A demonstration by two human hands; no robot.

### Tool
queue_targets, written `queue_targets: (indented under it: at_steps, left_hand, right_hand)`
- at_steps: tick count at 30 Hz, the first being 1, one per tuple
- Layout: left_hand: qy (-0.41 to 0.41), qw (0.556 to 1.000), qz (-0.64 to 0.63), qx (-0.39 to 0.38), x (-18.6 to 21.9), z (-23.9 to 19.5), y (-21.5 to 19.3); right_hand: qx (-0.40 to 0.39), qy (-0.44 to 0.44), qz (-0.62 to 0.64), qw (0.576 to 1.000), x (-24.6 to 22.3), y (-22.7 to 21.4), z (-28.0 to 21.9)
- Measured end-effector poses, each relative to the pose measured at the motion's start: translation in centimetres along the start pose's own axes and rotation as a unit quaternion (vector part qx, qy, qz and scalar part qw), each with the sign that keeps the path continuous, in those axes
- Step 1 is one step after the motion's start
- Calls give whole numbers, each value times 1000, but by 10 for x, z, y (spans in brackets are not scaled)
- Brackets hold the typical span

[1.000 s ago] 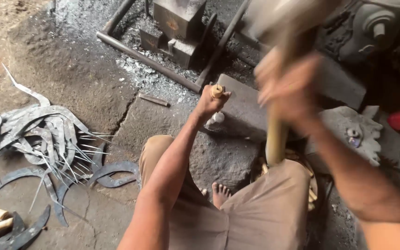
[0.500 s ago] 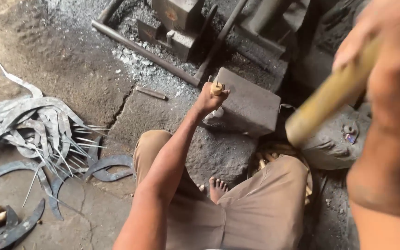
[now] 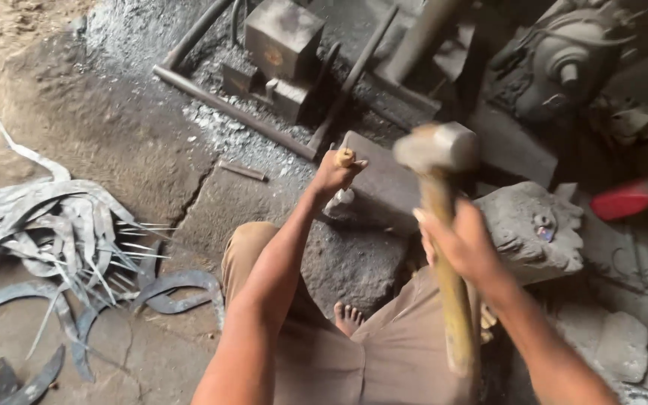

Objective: The person picks up a wooden handle and a sickle blade, then fits the blade into the handle. They place the assembly on an anvil and use a hammer to drive the blade into the wood before setting the completed sickle aside.

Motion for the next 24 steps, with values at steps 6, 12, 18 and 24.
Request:
queue_targets:
  at_steps: [6, 12, 18, 24]
  left_hand:
    - [-140, 989, -48, -20, 40, 8, 5]
    - [-221, 923, -279, -149, 58, 1, 35]
    - [-249, 968, 16, -22, -28, -13, 100]
    - [-189, 915, 355, -20, -143, -37, 81]
  right_hand:
    - [118, -145, 186, 965, 38, -78, -122]
    - [168, -219, 323, 905, 118, -118, -206]
    - [223, -223, 364, 876, 129, -90, -231]
    - [220, -258, 393, 854, 195, -76, -240]
Point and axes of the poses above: each hand's wrist, its own z-axis towards the middle knuckle, its own y-axis out of the palm, x = y × z, the point moved 4 cm from there along z, towards the middle knuckle, and after that the axes turned 14 degrees about x, right-handed, at the moved point
